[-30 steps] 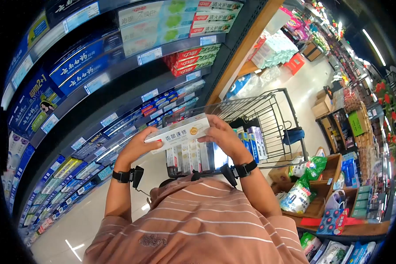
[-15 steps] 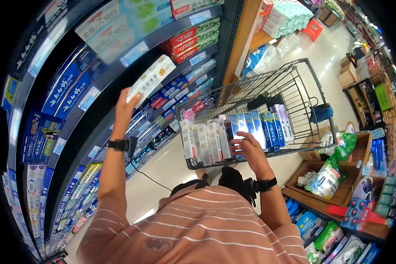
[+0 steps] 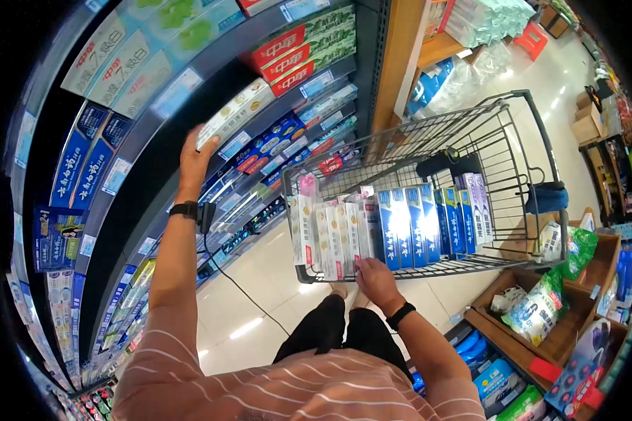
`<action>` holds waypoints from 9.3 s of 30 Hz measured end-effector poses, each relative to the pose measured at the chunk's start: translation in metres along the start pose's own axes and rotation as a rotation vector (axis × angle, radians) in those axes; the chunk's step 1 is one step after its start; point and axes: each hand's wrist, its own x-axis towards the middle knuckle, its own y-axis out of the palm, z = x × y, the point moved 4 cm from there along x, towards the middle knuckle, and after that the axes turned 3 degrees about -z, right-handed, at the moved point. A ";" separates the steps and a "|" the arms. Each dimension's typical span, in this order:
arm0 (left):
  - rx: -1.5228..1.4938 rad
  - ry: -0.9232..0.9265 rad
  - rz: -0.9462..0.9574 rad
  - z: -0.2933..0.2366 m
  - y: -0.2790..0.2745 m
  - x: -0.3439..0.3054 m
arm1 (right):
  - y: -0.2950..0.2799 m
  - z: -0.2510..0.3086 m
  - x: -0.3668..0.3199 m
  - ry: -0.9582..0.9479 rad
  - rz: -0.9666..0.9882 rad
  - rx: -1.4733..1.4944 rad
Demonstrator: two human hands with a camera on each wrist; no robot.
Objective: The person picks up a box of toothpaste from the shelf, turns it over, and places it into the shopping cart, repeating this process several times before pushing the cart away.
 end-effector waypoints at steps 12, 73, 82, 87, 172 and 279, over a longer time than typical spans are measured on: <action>0.222 -0.020 -0.190 -0.013 0.004 -0.005 | 0.025 -0.006 0.002 0.047 0.094 -0.206; 0.373 -0.544 0.677 -0.113 0.160 -0.298 | -0.033 0.015 -0.031 0.172 -0.033 0.121; 0.383 -0.649 0.729 -0.104 0.172 -0.324 | -0.070 0.010 -0.054 0.268 -0.088 0.334; 0.164 -0.678 0.420 -0.070 0.166 -0.327 | -0.088 -0.003 -0.059 0.479 -0.047 0.640; -0.750 -0.269 0.392 -0.102 -0.085 -0.173 | -0.081 0.167 0.160 0.342 0.086 1.429; 0.119 -0.241 0.208 -0.045 -0.057 -0.308 | -0.381 -0.169 -0.057 0.558 -0.662 -0.736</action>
